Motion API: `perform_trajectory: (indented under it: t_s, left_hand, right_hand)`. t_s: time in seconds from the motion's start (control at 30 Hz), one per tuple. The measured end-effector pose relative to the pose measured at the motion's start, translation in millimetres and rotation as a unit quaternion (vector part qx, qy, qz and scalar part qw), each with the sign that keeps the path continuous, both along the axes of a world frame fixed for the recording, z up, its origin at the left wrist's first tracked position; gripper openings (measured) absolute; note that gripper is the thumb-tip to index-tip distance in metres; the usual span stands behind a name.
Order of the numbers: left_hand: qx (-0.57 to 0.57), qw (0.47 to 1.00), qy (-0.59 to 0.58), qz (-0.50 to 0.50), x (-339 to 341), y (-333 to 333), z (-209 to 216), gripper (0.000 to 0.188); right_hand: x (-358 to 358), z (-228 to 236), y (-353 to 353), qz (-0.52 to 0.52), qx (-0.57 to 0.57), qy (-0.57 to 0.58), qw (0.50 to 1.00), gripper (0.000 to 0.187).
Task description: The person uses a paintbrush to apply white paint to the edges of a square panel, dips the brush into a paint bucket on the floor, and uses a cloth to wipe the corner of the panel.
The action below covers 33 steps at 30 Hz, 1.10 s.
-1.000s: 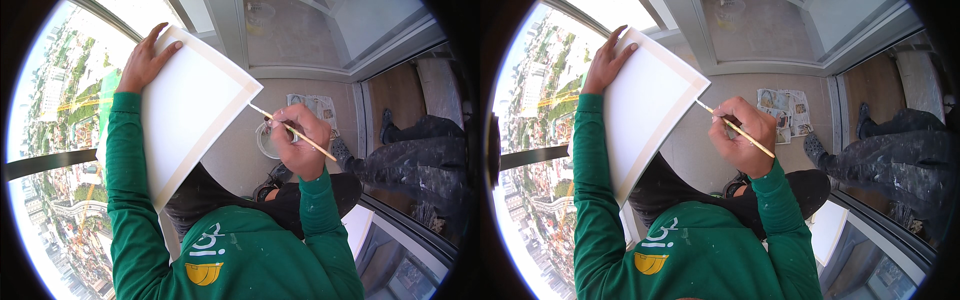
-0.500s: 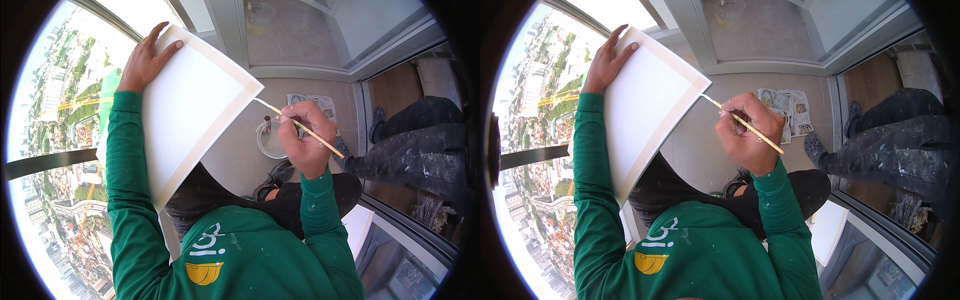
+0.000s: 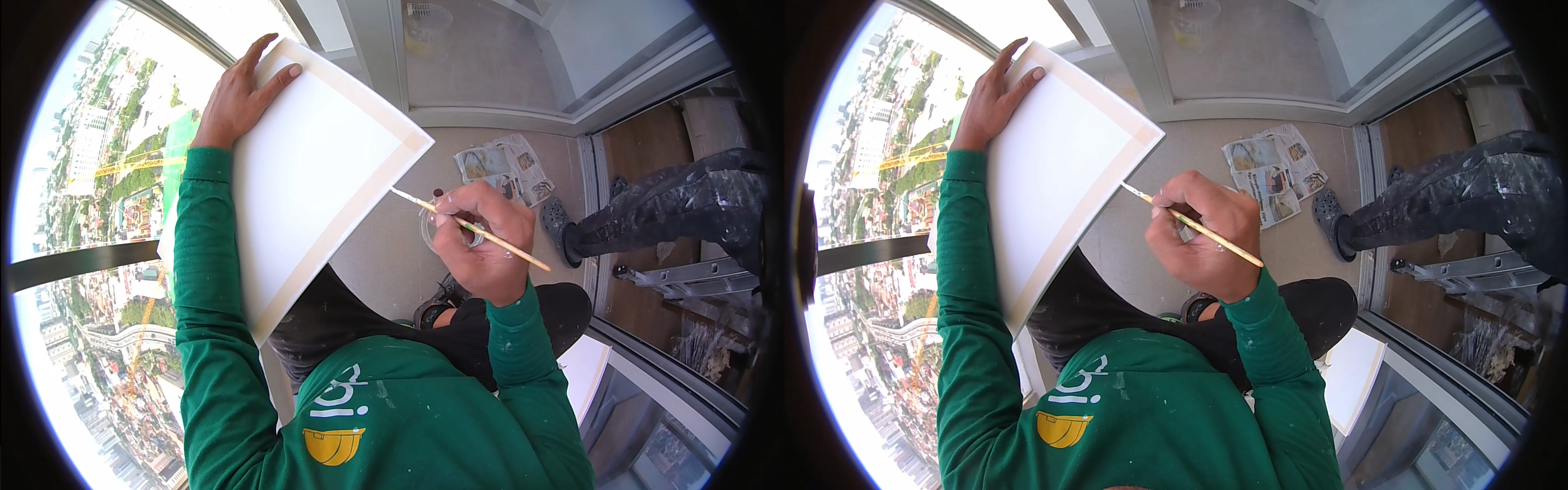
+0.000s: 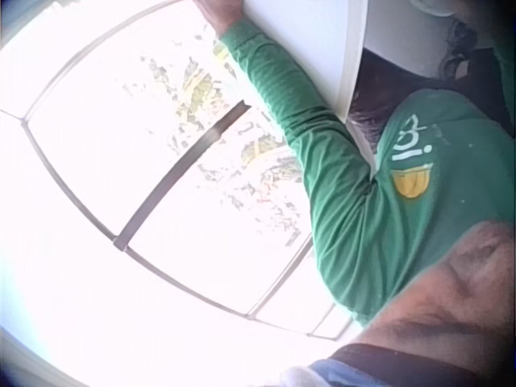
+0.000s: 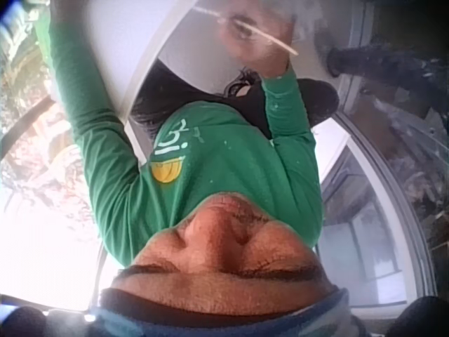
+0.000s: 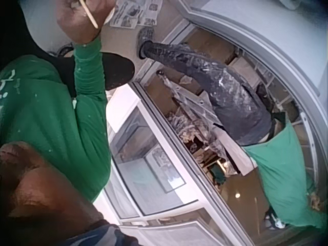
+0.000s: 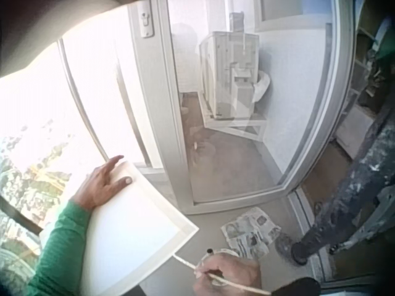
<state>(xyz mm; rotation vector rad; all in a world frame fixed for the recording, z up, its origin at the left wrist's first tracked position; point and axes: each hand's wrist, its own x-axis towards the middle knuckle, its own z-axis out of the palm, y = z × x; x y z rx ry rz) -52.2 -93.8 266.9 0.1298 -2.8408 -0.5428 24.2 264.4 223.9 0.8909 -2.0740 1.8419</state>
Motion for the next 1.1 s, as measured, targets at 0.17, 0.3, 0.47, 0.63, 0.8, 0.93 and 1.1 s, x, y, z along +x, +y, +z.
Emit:
perform_trajectory:
  t_s: [0.17, 0.3, 0.47, 0.63, 0.8, 0.93, 1.1]
  left_hand:
    - [0.003, 1.000, -0.003, 0.001, -0.5, -2.9, -2.4, 0.073]
    - [0.000, 1.000, -0.003, -0.004, -4.4, -5.4, -2.5, 0.074]
    - [-0.003, 1.000, 0.004, -0.016, -8.7, -8.0, -3.3, 0.072]
    - [-0.003, 1.000, 0.001, -0.012, -9.4, -5.6, -1.6, 0.071]
    - [0.001, 1.000, -0.001, -0.007, -8.7, -5.3, -1.3, 0.071]
    - [-0.003, 1.000, 0.002, -0.009, -9.2, -3.9, -1.3, 0.072]
    - [-0.008, 1.000, 0.000, -0.009, -8.5, -2.5, -0.8, 0.073]
  right_hand:
    - [-7.2, 4.9, 2.5, -0.049, 0.038, 0.030, 0.998, 0.012]
    - [-12.1, 9.8, 1.8, -0.082, 0.044, 0.048, 0.994, 0.012]
    - [-11.0, 8.7, -2.9, -0.073, 0.047, 0.083, 0.993, 0.015]
    - [-7.4, 11.7, -6.7, -0.023, 0.022, 0.065, 0.997, 0.016]
    - [-15.4, 6.0, 0.1, -0.064, 0.026, 0.048, 0.996, 0.013]
    - [-20.9, -1.9, 2.4, -0.098, 0.009, 0.016, 0.995, 0.011]
    - [-26.0, -1.0, 9.6, -0.119, 0.022, 0.027, 0.992, 0.010]
